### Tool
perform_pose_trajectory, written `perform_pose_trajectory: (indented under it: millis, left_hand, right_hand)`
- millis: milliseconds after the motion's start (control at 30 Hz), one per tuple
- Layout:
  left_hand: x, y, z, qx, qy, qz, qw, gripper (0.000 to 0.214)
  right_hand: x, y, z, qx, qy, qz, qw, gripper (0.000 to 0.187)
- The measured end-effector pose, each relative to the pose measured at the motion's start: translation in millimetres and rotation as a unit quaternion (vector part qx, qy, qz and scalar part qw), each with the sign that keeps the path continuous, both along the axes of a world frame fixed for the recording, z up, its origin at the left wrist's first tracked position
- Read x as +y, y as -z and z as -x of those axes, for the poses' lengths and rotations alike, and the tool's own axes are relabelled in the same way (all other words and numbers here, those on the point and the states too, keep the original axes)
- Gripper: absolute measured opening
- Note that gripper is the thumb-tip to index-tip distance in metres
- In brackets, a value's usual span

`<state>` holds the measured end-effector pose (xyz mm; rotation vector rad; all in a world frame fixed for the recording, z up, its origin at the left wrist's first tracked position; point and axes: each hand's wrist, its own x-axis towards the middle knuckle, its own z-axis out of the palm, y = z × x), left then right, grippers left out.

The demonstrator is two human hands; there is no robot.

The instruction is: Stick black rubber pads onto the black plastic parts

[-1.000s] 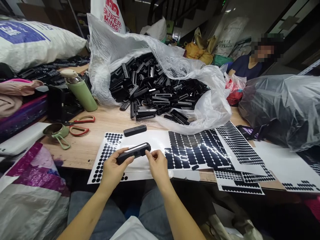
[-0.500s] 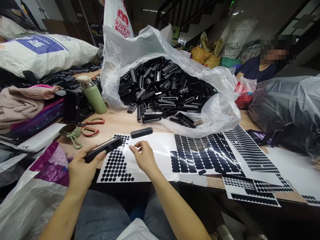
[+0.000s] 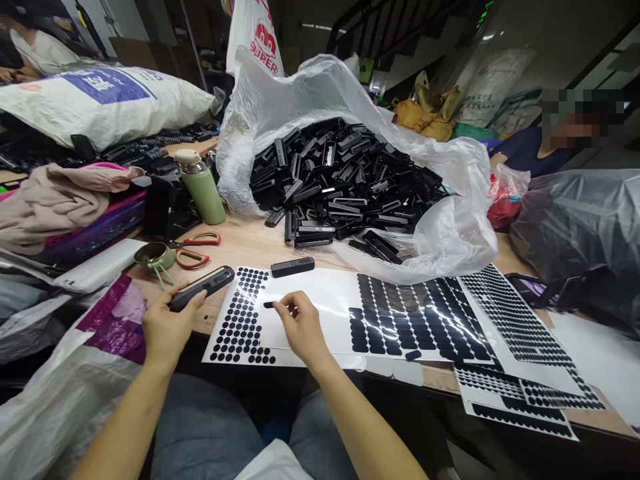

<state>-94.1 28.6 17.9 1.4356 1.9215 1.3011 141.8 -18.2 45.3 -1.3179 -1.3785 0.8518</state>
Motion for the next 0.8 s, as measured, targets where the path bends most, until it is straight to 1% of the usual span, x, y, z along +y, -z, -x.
perform_pose_trajectory:
  millis: [33, 67, 100, 133, 167, 200, 233, 267, 300, 333, 400, 467, 500, 567, 667, 733, 800]
  left_hand:
    - [4.1, 1.1, 6.9, 0.033, 0.000, 0.011, 0.999, 0.056]
    - [7.6, -0.2, 10.8, 0.086, -0.009, 0.011, 0.996, 0.057]
    - [10.7, -3.8, 10.9, 0.143, -0.024, -0.001, 0.989, 0.060]
    - [14.0, -9.2, 6.7, 0.184, -0.033, -0.020, 0.982, 0.063]
    - [18.1, -15.7, -2.0, 0.198, -0.037, -0.036, 0.979, 0.066]
    - [23.6, -22.3, -14.7, 0.182, -0.031, -0.041, 0.982, 0.066]
    - [30.8, -27.9, -30.7, 0.145, -0.012, -0.034, 0.989, 0.063]
    - [39.6, -31.8, -49.0, 0.084, 0.030, 0.002, 0.996, 0.058]
    - [49.7, -33.4, -68.2, 0.044, 0.064, 0.033, 0.996, 0.054]
    - [60.5, -32.6, -87.0, 0.018, 0.089, 0.056, 0.994, 0.049]
    - [80.1, -25.3, -118.9, -0.024, 0.103, 0.088, 0.991, 0.040]
    - [91.4, -14.9, -139.3, -0.071, 0.099, 0.100, 0.988, 0.035]
    - [92.3, -10.2, -145.1, -0.097, 0.100, 0.101, 0.985, 0.034]
    - [84.5, -4.4, -150.0, -0.151, 0.120, 0.101, 0.976, 0.033]
    - [56.1, -4.0, -147.7, -0.220, 0.177, 0.111, 0.953, 0.034]
    - [33.5, -5.2, -143.4, -0.285, 0.215, 0.125, 0.926, 0.035]
    - [12.7, -4.3, -138.9, -0.363, 0.238, 0.150, 0.888, 0.037]
  right_hand:
    - [1.3, 4.2, -8.8, 0.009, 0.019, 0.017, 1.000, 0.018]
    - [5.0, 8.0, -18.5, 0.013, 0.040, 0.032, 0.999, 0.019]
    - [11.0, 11.4, -28.3, 0.009, 0.061, 0.043, 0.997, 0.019]
    - [19.3, 14.2, -37.7, -0.004, 0.081, 0.047, 0.996, 0.019]
    - [29.5, 16.5, -45.7, -0.025, 0.101, 0.043, 0.994, 0.019]
    - [41.3, 18.6, -51.9, -0.052, 0.119, 0.034, 0.991, 0.018]
    - [54.0, 20.6, -55.8, -0.082, 0.134, 0.021, 0.987, 0.019]
    - [66.8, 22.8, -57.2, -0.108, 0.147, 0.008, 0.983, 0.021]
    - [78.7, 25.2, -56.3, -0.129, 0.155, 0.000, 0.980, 0.024]
    - [89.0, 27.7, -53.7, -0.140, 0.159, -0.001, 0.977, 0.028]
    - [102.3, 32.7, -45.4, -0.140, 0.156, 0.016, 0.978, 0.033]
    - [104.2, 36.3, -37.7, -0.117, 0.154, 0.032, 0.981, 0.037]
    - [101.3, 37.3, -35.3, -0.099, 0.154, 0.033, 0.983, 0.037]
    - [89.6, 37.0, -34.0, -0.046, 0.147, 0.030, 0.988, 0.038]
    - [64.0, 33.1, -39.7, 0.053, 0.131, 0.036, 0.989, 0.034]
    - [45.2, 31.3, -46.6, 0.106, 0.149, 0.043, 0.982, 0.030]
    - [26.7, 32.4, -53.8, 0.151, 0.169, 0.062, 0.972, 0.030]
